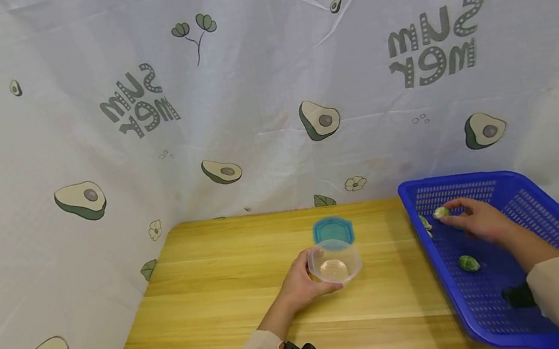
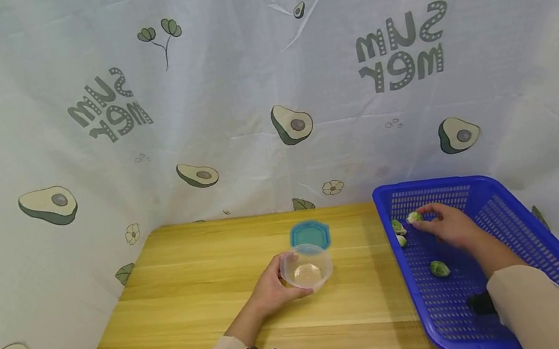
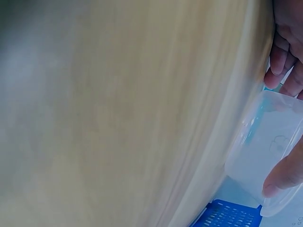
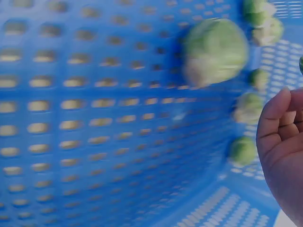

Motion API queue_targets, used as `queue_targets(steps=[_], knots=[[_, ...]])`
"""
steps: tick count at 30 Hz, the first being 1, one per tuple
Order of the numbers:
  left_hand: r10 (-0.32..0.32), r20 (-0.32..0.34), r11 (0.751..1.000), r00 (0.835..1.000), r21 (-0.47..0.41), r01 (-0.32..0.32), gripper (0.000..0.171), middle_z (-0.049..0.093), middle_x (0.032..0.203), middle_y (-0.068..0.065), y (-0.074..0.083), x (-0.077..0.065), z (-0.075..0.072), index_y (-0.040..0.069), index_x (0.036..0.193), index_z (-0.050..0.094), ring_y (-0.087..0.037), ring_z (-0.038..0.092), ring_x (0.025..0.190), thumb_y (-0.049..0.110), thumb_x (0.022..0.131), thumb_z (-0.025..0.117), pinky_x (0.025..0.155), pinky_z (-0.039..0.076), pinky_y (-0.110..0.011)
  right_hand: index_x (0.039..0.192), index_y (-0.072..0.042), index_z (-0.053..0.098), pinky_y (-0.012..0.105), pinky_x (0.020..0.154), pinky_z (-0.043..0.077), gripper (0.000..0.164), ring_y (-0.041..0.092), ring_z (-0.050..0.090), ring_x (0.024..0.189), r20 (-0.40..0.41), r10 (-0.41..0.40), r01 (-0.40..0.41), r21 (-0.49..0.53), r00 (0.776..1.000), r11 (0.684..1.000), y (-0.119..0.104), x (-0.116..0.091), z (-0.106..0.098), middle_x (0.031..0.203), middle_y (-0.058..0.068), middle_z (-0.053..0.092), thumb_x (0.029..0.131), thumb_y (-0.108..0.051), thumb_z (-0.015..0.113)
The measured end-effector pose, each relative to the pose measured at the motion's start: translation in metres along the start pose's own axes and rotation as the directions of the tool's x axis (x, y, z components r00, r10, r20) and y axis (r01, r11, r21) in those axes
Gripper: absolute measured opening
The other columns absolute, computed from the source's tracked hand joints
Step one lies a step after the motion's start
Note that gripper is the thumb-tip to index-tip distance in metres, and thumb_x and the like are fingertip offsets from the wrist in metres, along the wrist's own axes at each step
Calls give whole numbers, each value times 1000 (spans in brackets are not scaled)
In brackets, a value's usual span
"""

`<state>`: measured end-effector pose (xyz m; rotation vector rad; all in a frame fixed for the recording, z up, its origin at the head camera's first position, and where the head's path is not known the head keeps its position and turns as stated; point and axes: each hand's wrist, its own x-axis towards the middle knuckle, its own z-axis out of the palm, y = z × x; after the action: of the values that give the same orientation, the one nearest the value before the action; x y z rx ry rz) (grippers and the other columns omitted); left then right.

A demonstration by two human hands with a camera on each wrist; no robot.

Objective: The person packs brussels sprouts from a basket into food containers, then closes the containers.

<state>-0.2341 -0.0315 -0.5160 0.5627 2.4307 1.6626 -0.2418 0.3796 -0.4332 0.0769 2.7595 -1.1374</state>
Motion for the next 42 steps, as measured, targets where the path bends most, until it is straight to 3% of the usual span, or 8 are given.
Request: queue_targets(steps=[6, 13, 21, 27, 36, 42], knots=[[-24, -24, 999, 999, 44, 25, 85, 49, 122, 7, 0, -2, 1, 22, 129, 45, -12, 48, 109, 47, 59, 85, 93, 38, -36, 132, 2, 37, 35, 52, 38, 72, 25, 48, 63, -53, -64, 61, -53, 997, 997, -36, -4, -12, 76, 10, 50, 88, -52, 55], [-11, -32, 998, 999, 67, 13, 86, 51, 120, 4, 1, -4, 2, 18, 131, 45, -12, 50, 106, 47, 60, 84, 91, 39, -37, 131, -5, 41, 34, 53, 38, 67, 23, 46, 62, -91, -127, 119, -91, 988, 989, -83, -11, -13, 77, 9, 46, 87, -54, 54], [-3, -29, 997, 1000, 73, 5, 86, 51, 119, 5, -2, -4, 2, 19, 130, 46, -10, 50, 105, 49, 59, 84, 91, 40, -34, 126, -10, 46, 33, 45, 32, 55, 19, 36, 53, -81, -222, 219, -39, 972, 975, -138, -24, 5, 72, 9, 41, 88, -47, 57], [28, -28, 997, 999, 70, -26, 84, 52, 119, 4, -2, -3, 1, 18, 129, 46, -11, 51, 104, 48, 60, 83, 89, 41, -34, 120, -13, 51, 32, 47, 35, 47, 20, 39, 56, -64, -301, 302, 3, 952, 953, -168, -27, 27, 72, 8, 43, 87, -44, 61], [44, -34, 996, 998, 75, -41, 81, 51, 121, 3, -3, -3, 1, 17, 128, 47, -12, 50, 107, 47, 61, 83, 91, 41, -35, 118, -14, 55, 32, 52, 38, 41, 18, 40, 54, 25, -383, 381, 72, 923, 922, -188, -23, 61, 69, 6, 46, 86, -38, 64], [28, -33, 997, 999, 79, -25, 85, 51, 122, 5, -3, -2, 1, 18, 130, 47, -10, 49, 108, 50, 60, 83, 92, 40, -33, 114, -18, 57, 29, 48, 36, 35, 17, 39, 52, 68, -380, 376, 69, 922, 924, -188, -17, 85, 66, 3, 45, 85, -35, 66]])
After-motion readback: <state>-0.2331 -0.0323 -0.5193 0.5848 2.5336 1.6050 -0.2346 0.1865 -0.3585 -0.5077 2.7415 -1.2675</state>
